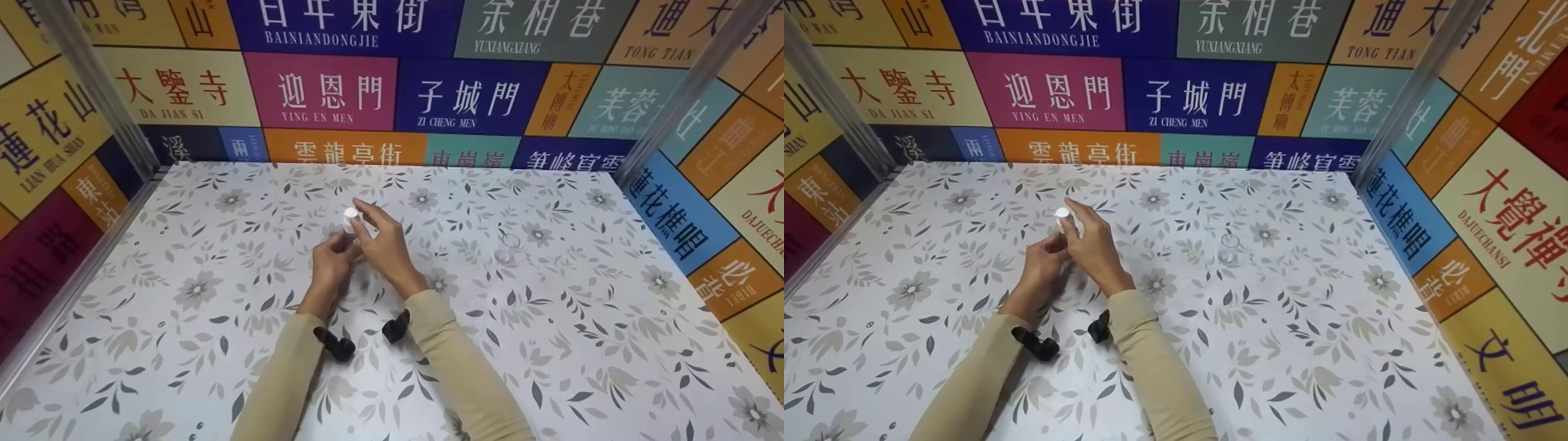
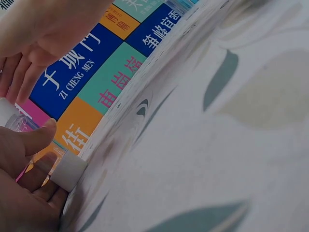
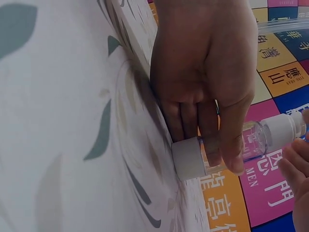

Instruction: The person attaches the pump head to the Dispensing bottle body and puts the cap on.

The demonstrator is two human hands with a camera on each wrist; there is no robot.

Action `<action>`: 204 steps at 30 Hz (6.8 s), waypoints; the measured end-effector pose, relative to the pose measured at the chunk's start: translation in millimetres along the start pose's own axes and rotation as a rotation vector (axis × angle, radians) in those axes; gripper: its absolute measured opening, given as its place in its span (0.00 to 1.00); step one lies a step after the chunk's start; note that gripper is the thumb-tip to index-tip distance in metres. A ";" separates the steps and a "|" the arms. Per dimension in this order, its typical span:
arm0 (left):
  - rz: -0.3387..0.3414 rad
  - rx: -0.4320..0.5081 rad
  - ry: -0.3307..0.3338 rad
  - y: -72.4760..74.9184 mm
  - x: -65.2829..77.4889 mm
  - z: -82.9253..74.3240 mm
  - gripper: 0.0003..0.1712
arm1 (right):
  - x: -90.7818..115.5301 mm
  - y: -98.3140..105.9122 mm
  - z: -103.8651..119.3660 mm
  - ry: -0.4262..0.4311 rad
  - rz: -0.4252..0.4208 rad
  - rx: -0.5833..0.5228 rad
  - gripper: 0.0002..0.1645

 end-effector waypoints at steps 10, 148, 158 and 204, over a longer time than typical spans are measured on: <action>-0.016 -0.002 -0.019 4.4 -0.5 -1.4 0.23 | -0.3 -3.8 1.0 0.022 -0.014 -0.003 0.20; -0.030 -0.021 -0.012 1.4 -1.1 0.6 0.22 | -1.7 -6.5 -6.4 -0.059 0.047 -0.002 0.28; -0.031 -0.050 0.011 1.2 -1.3 0.8 0.21 | -4.0 -7.0 2.1 -0.045 0.065 0.030 0.24; -0.021 0.007 -0.008 -0.2 -2.4 1.4 0.24 | -5.2 -1.0 -3.2 -0.065 0.046 0.006 0.28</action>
Point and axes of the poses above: each hand's wrist, its own x-axis away from the middle knuckle, its own y-axis out of the back of the hand, z = x × y, the point moved 9 cm from there along -x, towards the middle knuckle, and after that the axes turned 9 degrees about x, right-handed, at the moved point
